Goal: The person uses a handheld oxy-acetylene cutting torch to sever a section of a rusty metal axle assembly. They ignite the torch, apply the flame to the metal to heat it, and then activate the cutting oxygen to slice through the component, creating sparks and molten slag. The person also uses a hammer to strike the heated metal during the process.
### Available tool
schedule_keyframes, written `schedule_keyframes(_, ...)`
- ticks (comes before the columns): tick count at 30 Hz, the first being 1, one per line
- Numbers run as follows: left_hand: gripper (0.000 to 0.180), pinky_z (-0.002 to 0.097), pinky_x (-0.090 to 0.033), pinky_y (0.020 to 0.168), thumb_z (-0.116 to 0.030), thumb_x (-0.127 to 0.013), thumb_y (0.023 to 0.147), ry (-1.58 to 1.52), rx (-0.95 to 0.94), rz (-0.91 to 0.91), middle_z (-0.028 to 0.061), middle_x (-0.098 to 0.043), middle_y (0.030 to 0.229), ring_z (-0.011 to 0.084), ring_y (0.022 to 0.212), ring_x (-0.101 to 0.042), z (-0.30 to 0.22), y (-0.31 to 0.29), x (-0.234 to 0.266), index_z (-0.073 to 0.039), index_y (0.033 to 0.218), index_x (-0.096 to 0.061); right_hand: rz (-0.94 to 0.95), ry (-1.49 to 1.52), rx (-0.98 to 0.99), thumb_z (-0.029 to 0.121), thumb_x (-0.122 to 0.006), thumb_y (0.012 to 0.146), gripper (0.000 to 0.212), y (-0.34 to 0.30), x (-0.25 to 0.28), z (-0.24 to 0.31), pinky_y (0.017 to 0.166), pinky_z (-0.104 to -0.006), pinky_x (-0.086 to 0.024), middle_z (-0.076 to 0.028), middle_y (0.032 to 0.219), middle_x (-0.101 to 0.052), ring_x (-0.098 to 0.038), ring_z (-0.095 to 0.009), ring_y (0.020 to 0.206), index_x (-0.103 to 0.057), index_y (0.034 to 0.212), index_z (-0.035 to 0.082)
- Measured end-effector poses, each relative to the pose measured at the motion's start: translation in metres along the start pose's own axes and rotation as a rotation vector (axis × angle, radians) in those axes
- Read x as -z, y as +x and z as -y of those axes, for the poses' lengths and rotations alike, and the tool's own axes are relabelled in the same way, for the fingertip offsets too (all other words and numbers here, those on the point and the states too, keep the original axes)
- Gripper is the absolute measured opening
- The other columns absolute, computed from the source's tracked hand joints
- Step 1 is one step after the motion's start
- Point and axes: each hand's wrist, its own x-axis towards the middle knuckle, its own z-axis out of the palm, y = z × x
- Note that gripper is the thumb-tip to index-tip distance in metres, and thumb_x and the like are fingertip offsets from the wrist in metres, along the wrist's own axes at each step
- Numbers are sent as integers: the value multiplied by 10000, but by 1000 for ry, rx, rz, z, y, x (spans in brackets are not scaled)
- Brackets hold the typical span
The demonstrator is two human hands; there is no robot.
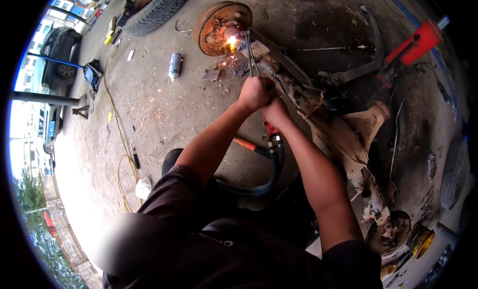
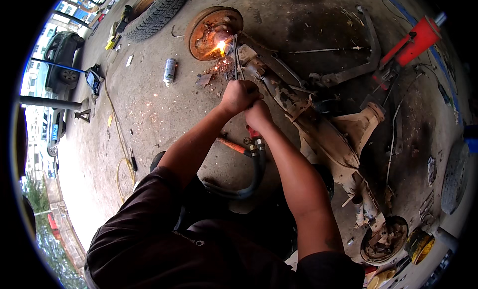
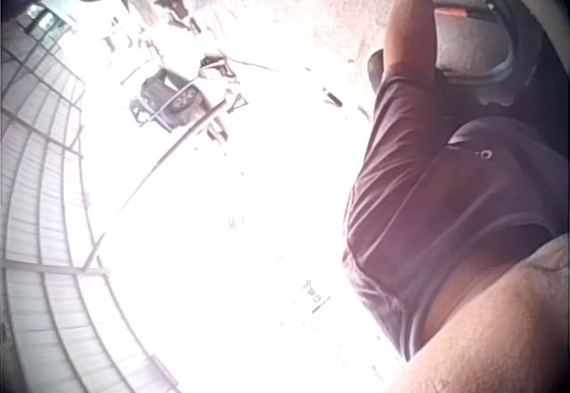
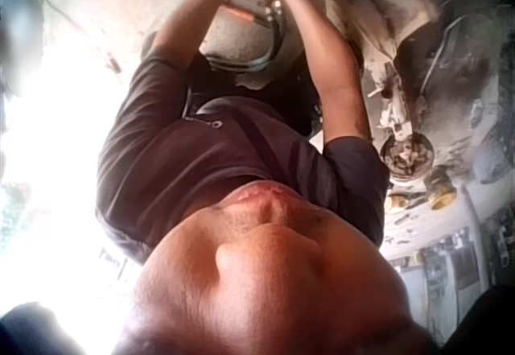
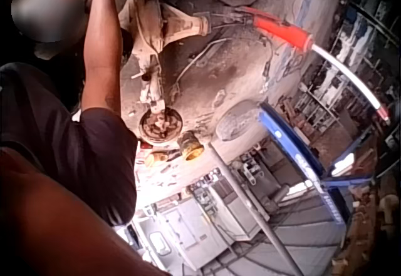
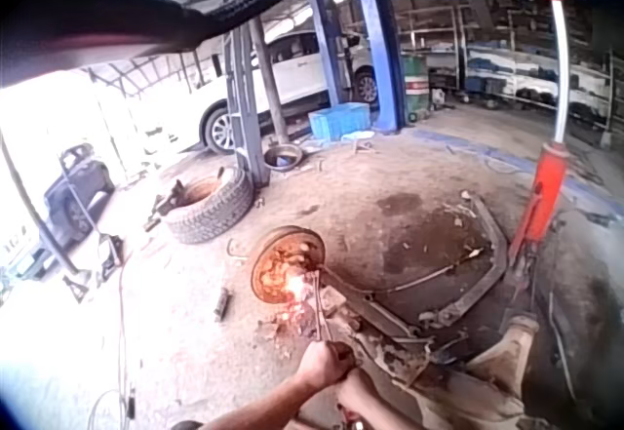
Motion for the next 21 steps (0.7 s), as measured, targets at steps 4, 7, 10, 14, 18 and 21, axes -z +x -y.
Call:
schedule_keyframes(4,261,434,-528,631,-280,-805,734,-14,3,-5,178,-655,743,398,684,-637,0,-2,1,-41,776,-710,-24,-10,33,245,-587,920,290,-2,-1,0,656,-466,-527,-239,847,-701,-711,-379,818,-665,970,-29)
schedule_keyframes(7,255,426,-533,640,-272,-807,735,-42,11,-16,177,-661,756,393,692,-642,-1,-2,1,-40,790,-717,-34,-11,37,245,-595,914,289,-2,-1,1,661,-470,-526,-241,851,-702,-711,-380,823,-664,968,-31)
schedule_keyframes(10,255,413,-543,660,-271,-810,738,-42,22,-18,175,-677,785,382,710,-655,2,-4,-1,-42,818,-730,-27,16,28,240,-604,907,286,-7,2,6,666,-475,-527,-250,858,-700,-708,-391,828,-661,964,-34)
schedule_keyframes(14,272,401,-553,687,-279,-815,742,-30,35,-10,167,-699,822,364,733,-675,4,-5,-1,-41,853,-743,-7,56,11,229,-614,899,278,-12,6,15,681,-484,-530,-267,873,-695,-702,-414,843,-658,968,-37)
schedule_keyframes(18,287,401,-556,694,-288,-820,740,-65,53,-20,164,-707,825,353,739,-688,1,-6,-2,-38,860,-744,-31,0,23,226,-627,893,284,-9,4,9,708,-493,-535,-281,908,-693,-693,-438,881,-658,983,-42)
schedule_keyframes(21,295,398,-559,701,-293,-820,743,-72,65,-23,164,-712,827,346,745,-697,1,-7,0,-38,872,-749,-28,-13,38,230,-637,892,296,-8,3,8,734,-497,-537,-294,948,-689,-684,-451,927,-657,995,-47)
